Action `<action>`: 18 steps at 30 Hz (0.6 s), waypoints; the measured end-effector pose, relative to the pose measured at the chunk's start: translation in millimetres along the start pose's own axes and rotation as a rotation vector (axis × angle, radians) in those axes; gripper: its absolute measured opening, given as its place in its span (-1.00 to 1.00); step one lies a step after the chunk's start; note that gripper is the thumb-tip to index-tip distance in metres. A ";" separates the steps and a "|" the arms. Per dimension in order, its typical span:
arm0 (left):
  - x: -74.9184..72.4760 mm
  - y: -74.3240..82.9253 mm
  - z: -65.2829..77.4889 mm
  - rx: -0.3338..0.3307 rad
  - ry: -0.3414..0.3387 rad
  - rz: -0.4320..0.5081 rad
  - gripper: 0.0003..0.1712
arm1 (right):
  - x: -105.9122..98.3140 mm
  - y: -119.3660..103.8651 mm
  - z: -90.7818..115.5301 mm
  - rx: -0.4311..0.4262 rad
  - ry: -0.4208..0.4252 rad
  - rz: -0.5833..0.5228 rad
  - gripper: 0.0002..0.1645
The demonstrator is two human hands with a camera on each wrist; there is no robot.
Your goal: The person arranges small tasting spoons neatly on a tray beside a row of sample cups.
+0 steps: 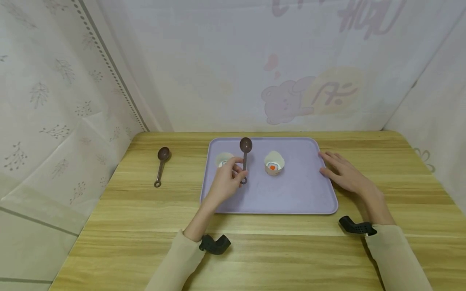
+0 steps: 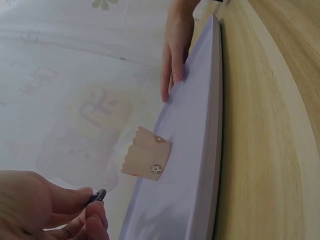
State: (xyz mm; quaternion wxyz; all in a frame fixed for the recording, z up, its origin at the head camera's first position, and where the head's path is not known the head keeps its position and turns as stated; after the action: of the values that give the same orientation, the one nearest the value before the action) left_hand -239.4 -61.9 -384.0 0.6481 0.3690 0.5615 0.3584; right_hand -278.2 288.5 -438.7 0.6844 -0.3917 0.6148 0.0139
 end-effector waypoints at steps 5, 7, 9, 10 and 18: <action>2.9 -2.0 -1.4 -0.017 -0.011 -0.020 -0.59 | 0.0 -0.3 0.2 0.001 -0.001 -0.001 -0.16; 3.8 -2.0 -1.8 -0.016 -0.011 -0.029 -0.60 | 0.1 -0.5 0.1 0.001 -0.002 -0.001 -0.16; 4.7 -1.7 -2.2 -0.018 -0.010 -0.037 -0.60 | 0.0 -0.5 0.1 0.004 -0.003 -0.002 -0.16; 5.2 -1.6 -2.5 -0.020 -0.010 -0.039 -0.60 | 0.1 -0.4 0.3 0.007 -0.003 -0.003 -0.16; 10.9 -7.2 -5.5 -0.057 -0.023 -0.041 -0.60 | 0.1 -0.4 0.4 0.006 -0.002 -0.005 -0.16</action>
State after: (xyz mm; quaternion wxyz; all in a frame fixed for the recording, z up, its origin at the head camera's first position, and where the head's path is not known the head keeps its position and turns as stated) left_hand -243.2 -55.3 -395.9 0.6718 0.3430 0.5512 0.3567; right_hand -277.7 288.4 -438.6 0.6862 -0.3913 0.6131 0.0109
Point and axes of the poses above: each hand's wrist, its own z-axis away from the middle knuckle, its own x-axis out of the palm, y = z × x, the point moved 9 cm from there along -z, towards the middle knuckle, and after that the axes turned 14 degrees about -x, right-handed, at the moved point
